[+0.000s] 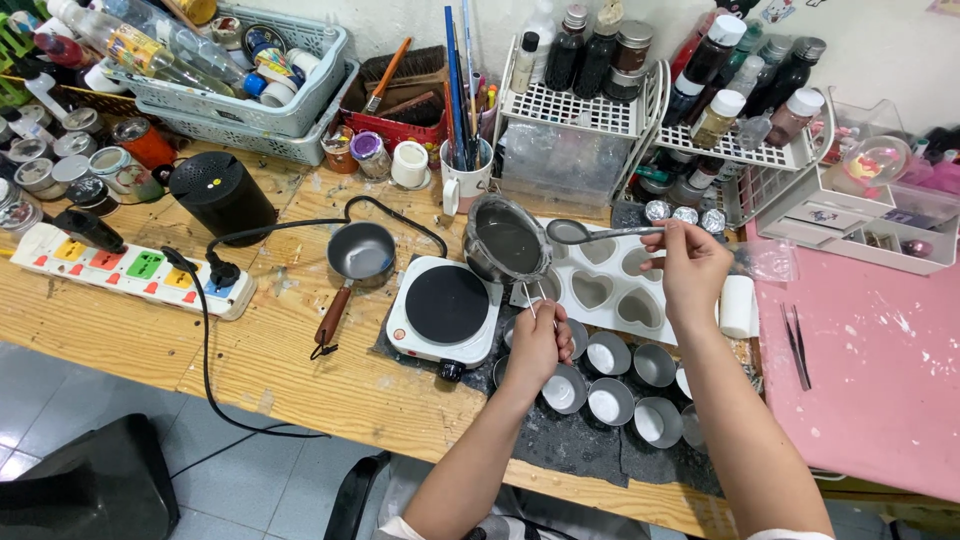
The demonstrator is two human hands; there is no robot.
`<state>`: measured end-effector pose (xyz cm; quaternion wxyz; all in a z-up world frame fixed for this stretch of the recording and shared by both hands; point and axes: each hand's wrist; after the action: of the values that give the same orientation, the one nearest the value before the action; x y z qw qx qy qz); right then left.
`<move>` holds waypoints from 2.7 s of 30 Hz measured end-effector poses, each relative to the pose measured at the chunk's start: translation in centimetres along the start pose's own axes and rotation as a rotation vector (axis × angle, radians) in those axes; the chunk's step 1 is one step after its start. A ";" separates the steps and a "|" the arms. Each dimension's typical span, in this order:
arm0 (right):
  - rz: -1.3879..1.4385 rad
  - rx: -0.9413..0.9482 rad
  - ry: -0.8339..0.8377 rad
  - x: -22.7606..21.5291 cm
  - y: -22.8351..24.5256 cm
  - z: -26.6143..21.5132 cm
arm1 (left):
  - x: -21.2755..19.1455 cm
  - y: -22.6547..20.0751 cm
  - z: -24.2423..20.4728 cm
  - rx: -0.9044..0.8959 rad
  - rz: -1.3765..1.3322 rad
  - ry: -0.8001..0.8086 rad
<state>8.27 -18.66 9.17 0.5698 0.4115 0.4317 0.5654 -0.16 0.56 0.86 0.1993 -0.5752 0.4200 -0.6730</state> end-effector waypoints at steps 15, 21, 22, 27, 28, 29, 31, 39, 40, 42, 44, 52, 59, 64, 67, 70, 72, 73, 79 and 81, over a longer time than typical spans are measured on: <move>-0.308 -0.062 0.013 2.2 0.6 -1.9 | -0.4 0.3 0.1 0.000 -0.027 -0.011; -0.457 -0.167 0.089 3.0 2.3 -2.9 | -0.5 0.1 0.1 -0.012 -0.044 -0.012; -0.458 -0.167 0.088 2.7 1.8 -2.9 | -0.5 0.1 0.0 -0.013 -0.044 -0.011; -0.071 -0.015 -0.020 0.1 0.5 -2.5 | -0.5 0.0 -0.3 0.029 -0.020 0.031; -0.073 -0.015 -0.023 -0.5 0.6 -2.7 | -0.5 0.0 -0.3 0.027 -0.020 0.034; -0.012 -0.004 -0.050 -1.1 0.7 -3.0 | -0.5 0.1 -0.4 0.036 -0.023 0.052; 0.049 0.007 -0.080 -2.0 1.3 -3.9 | -0.4 -0.1 -0.6 0.042 -0.027 0.071; -0.010 -0.068 -0.195 -3.4 6.0 -9.2 | 0.6 -0.3 -1.5 -0.041 -0.095 0.199; -0.011 -0.070 -0.198 -3.2 6.3 -9.5 | 0.7 -0.1 -1.6 -0.042 -0.094 0.202; -0.152 -0.149 -0.139 -2.7 7.0 -10.1 | 0.9 0.1 -1.6 -0.078 -0.069 0.244; -0.202 -0.156 -0.100 -2.6 6.7 -9.9 | 1.0 0.7 -1.5 -0.087 -0.091 0.278; -0.580 -0.199 0.081 -1.2 10.1 -9.3 | 1.8 0.9 -2.1 -0.173 -0.110 0.400; -0.629 -0.182 0.053 -1.7 9.5 -9.6 | 2.6 0.0 -2.8 -0.254 -0.080 0.471; -0.492 -0.051 -0.010 -2.8 7.5 -9.5 | 2.9 -0.5 -3.1 -0.319 -0.082 0.496; -0.344 -0.065 -0.013 -3.8 6.1 -9.2 | 2.8 -0.4 -3.1 -0.318 -0.075 0.523; -0.273 -0.018 0.000 -4.4 5.4 -8.8 | 2.8 -0.3 -3.1 -0.318 -0.076 0.542; -0.176 0.033 -0.010 -4.6 5.1 -8.8 | 2.9 -0.4 -3.2 -0.326 -0.076 0.547; -0.177 0.034 -0.011 -5.0 4.8 -8.8 | 3.0 -0.3 -3.2 -0.327 -0.077 0.548; -0.050 0.057 -0.061 -6.3 4.2 -9.0 | 2.9 -0.5 -3.2 -0.341 -0.056 0.512; -0.012 0.037 -0.092 -6.5 4.4 -9.0 | 2.7 -0.3 -3.1 -0.343 -0.049 0.491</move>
<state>-1.60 -25.24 10.98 0.5847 0.4451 0.4180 0.5342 -3.71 -0.27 2.82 -0.0246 -0.4303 0.5494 -0.7158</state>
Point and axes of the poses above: each hand's wrist, its own z-axis towards the middle knuckle, its own x-axis out of the palm, y = z × x, and after that the axes turned 15 degrees about y, right-handed
